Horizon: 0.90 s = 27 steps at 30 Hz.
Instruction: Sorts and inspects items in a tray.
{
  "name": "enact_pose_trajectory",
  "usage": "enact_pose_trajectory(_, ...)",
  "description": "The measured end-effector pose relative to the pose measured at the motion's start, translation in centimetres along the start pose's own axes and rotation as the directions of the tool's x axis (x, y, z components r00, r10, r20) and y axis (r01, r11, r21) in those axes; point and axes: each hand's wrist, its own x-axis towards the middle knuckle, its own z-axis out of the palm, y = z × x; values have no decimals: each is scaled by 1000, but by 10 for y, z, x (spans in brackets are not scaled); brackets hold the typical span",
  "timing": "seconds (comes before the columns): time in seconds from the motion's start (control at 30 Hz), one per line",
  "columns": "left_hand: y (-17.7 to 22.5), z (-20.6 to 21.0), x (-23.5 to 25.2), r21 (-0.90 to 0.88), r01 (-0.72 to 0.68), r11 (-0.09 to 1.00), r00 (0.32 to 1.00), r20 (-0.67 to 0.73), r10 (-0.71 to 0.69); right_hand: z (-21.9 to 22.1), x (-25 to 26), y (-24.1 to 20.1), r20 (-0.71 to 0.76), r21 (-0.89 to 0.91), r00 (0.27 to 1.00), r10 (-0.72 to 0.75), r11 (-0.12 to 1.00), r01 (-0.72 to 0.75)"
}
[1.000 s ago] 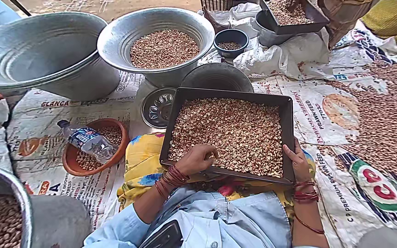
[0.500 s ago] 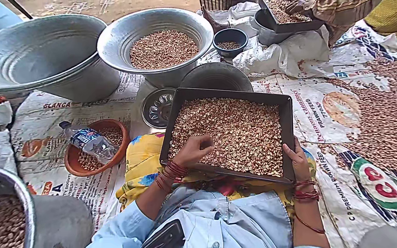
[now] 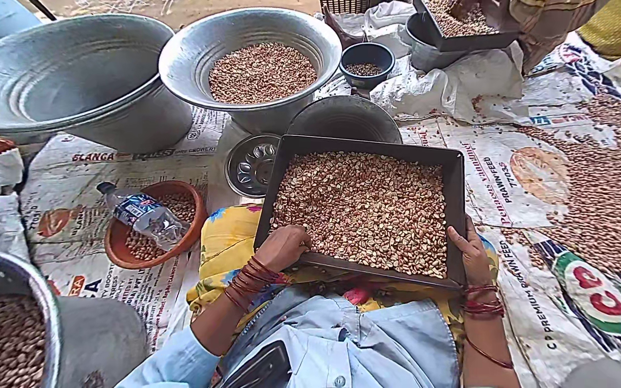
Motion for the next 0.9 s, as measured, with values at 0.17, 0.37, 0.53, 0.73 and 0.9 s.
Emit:
enact_pose_trajectory(0.17,0,-9,2,-28,-52,998,994,93,54,0,0,-1,1,9,1000,6,1000,-6)
enact_pose_trajectory(0.37,-19,-39,-21,-635,-470,613,776,35,630,-2,2,1,13,5,1000,7,1000,-7)
enact_pose_trajectory(0.53,-12,-63,9,-89,109,990,905,-404,-136,-1,2,0,4,0,1000,16,1000,-16)
enact_pose_trajectory(0.73,49,-45,52,96,57,994,998,18,-59,-3,1,2,10,7,1000,20,1000,-20)
enact_pose_trajectory(0.9,95,-35,67,-19,-264,964,917,-314,245,-3,2,4,10,25,1000,19,999,-19)
